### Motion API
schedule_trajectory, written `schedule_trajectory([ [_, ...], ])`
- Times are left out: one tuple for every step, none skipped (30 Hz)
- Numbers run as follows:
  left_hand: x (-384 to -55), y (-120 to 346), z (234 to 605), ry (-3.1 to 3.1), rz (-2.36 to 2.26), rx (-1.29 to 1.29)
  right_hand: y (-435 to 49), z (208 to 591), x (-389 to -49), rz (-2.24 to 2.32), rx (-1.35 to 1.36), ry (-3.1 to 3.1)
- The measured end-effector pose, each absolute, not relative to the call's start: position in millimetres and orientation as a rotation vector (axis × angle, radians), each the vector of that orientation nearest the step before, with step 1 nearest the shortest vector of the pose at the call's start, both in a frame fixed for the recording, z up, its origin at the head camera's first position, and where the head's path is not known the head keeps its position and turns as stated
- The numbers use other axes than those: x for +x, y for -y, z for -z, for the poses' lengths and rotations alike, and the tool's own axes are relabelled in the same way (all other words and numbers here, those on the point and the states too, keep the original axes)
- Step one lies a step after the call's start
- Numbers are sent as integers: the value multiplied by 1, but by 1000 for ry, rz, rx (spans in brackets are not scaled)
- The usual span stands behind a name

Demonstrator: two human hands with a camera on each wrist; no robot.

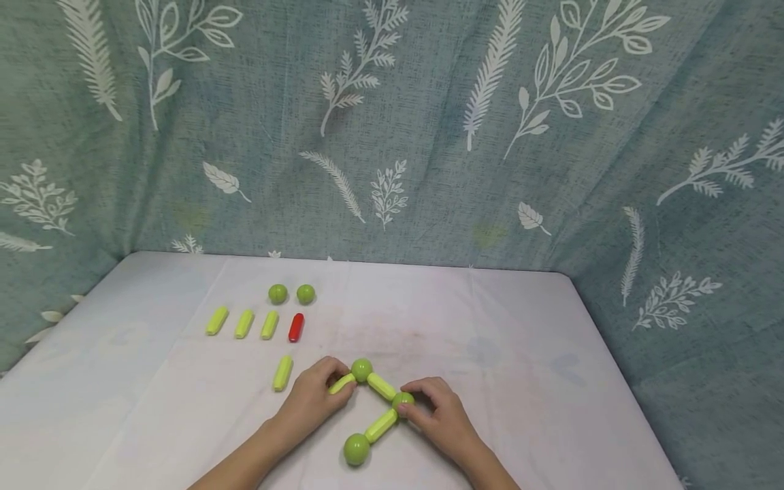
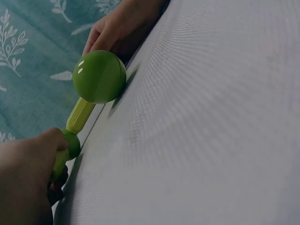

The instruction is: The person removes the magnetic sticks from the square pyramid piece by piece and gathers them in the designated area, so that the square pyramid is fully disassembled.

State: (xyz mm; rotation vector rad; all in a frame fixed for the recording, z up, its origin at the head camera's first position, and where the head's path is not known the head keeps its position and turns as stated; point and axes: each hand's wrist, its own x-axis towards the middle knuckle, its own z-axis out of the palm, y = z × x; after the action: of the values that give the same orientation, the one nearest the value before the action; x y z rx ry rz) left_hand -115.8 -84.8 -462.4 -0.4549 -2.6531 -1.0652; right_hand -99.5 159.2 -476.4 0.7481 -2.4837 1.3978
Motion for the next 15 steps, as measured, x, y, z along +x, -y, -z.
schedule_trajectory([
  [-116,84,463,2639,1062,-452,-160,476,-99,-1394,749,2479],
  [-116,84,463,2628,1057,-452,-160,476,-99,-1387,749,2477],
  [-117,84,463,2624,1044,-453,-160,476,-99,-1388,748,2475],
  [-117,84,463,2626,1034,-450,-160,475,-99,-1395,745,2474],
  [-117,84,462,2634,1022,-443,-161,476,-99,-1399,745,2473],
  [-117,85,460,2648,1004,-436,-161,476,-99,-1406,743,2474],
  [-117,87,457,2667,997,-418,-160,476,-99,-1413,742,2476],
  [-117,89,454,2685,1002,-395,-160,476,-99,-1414,746,2479],
  [-117,92,450,2700,1014,-363,-160,477,-98,-1425,744,2483],
  [-118,96,446,2710,1040,-327,-160,477,-99,-1424,745,2485],
  [-119,100,441,2713,1073,-290,-159,478,-99,-1413,748,2485],
  [-120,105,437,2709,1112,-254,-159,478,-99,-1415,741,2487],
  [-121,111,433,2696,1156,-223,-159,478,-99,-1417,736,2489],
  [-122,117,430,2689,1195,-197,-159,478,-99,-1419,733,2490],
  [-123,124,427,2684,1228,-172,-159,478,-99,-1419,732,2491],
])
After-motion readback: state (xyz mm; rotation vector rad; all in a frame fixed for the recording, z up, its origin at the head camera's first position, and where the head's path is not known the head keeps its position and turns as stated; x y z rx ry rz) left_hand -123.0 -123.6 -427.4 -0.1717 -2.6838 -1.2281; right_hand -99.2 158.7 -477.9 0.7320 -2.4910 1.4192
